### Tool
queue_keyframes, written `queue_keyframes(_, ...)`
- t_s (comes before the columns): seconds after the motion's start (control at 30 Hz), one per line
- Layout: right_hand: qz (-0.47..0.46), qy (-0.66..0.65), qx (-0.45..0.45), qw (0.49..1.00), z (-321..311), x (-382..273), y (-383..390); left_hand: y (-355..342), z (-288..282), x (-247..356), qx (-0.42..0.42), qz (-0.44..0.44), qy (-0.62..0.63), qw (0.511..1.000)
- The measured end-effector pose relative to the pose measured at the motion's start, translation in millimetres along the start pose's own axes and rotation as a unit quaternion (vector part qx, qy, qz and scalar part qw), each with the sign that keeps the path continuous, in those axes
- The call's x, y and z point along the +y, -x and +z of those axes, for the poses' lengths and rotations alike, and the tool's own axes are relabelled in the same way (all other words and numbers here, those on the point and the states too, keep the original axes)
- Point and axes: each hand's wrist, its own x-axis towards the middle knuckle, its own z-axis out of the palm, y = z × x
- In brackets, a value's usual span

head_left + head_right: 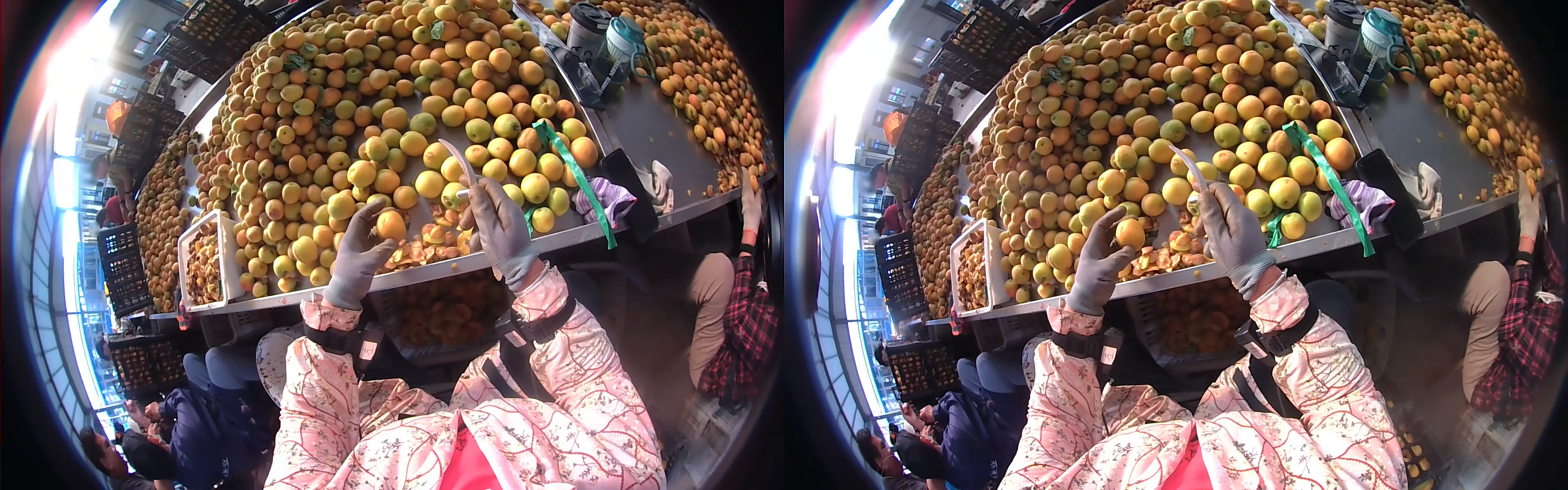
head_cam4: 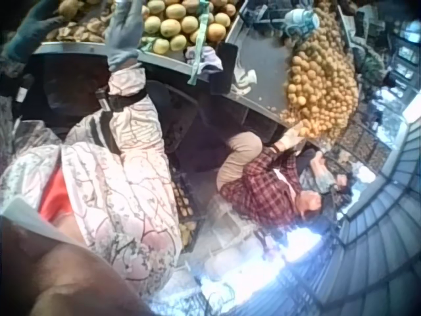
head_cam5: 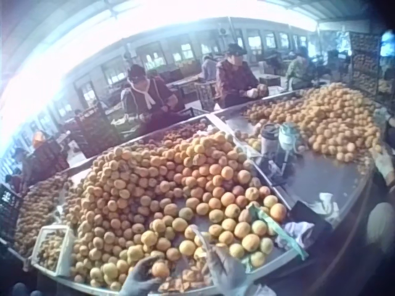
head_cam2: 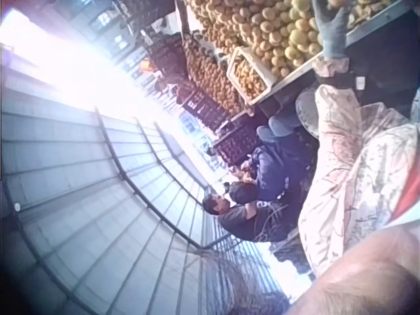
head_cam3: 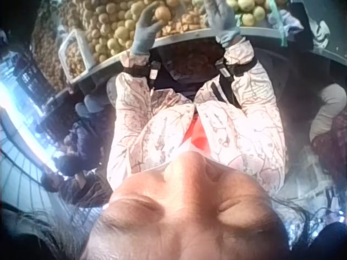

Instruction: The person peels a large pile of yellow fruit, likely apricots or peaches, using a small red-handled knife. They hold each fruit in their left hand and carefully remove the skin with the knife in their right hand, dropping the peeled fruit into a container below.

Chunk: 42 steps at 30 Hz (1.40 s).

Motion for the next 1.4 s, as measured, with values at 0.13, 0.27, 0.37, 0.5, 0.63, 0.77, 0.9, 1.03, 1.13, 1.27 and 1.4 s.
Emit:
queue_keyframes(0.13, -0.003, 0.008, -0.001, 1.000, 4.4, 2.8, 1.3, 10.5, 1.9, 11.7, -0.009, -0.042, 0.122, 0.992)
queue_keyframes(0.27, -0.016, 0.028, 0.000, 0.999, 5.1, 4.5, 1.0, 17.4, 8.0, 19.4, -0.033, -0.023, 0.247, 0.968)
queue_keyframes(0.37, -0.019, 0.043, 0.001, 0.999, 5.0, 3.9, 1.2, 16.9, 8.2, 20.3, -0.067, -0.019, 0.289, 0.955)
queue_keyframes(0.5, -0.003, 0.047, -0.010, 0.999, 9.5, 4.8, 2.2, 14.6, 6.7, 17.0, -0.086, -0.050, 0.356, 0.929)
queue_keyframes(0.63, -0.009, 0.057, -0.024, 0.998, 17.5, 8.3, 1.4, 7.0, -5.7, -5.5, -0.127, -0.040, 0.430, 0.893)
queue_keyframes(0.77, 0.031, 0.062, -0.042, 0.997, 27.6, 7.0, 1.5, -1.7, -12.7, -19.6, -0.088, -0.049, 0.404, 0.909)
queue_keyframes(0.9, 0.043, 0.071, -0.063, 0.995, 38.4, 8.1, -0.9, -9.3, -11.1, -23.8, -0.032, -0.105, 0.425, 0.899)
queue_keyframes(1.03, 0.061, 0.067, -0.083, 0.992, 51.9, 14.4, -2.4, -14.2, -15.1, -32.9, -0.030, -0.113, 0.470, 0.875)
queue_keyframes(1.13, 0.024, 0.073, -0.078, 0.994, 67.9, 18.8, -2.2, -13.1, -18.3, -36.9, -0.033, -0.097, 0.478, 0.872)
queue_keyframes(1.27, -0.048, 0.151, -0.077, 0.984, 80.7, 19.8, -3.6, -7.5, -12.7, -28.2, -0.026, -0.070, 0.453, 0.888)
queue_keyframes(1.4, -0.171, 0.206, -0.066, 0.961, 95.5, 27.5, -9.9, -3.6, -21.2, -35.2, -0.044, -0.051, 0.454, 0.889)
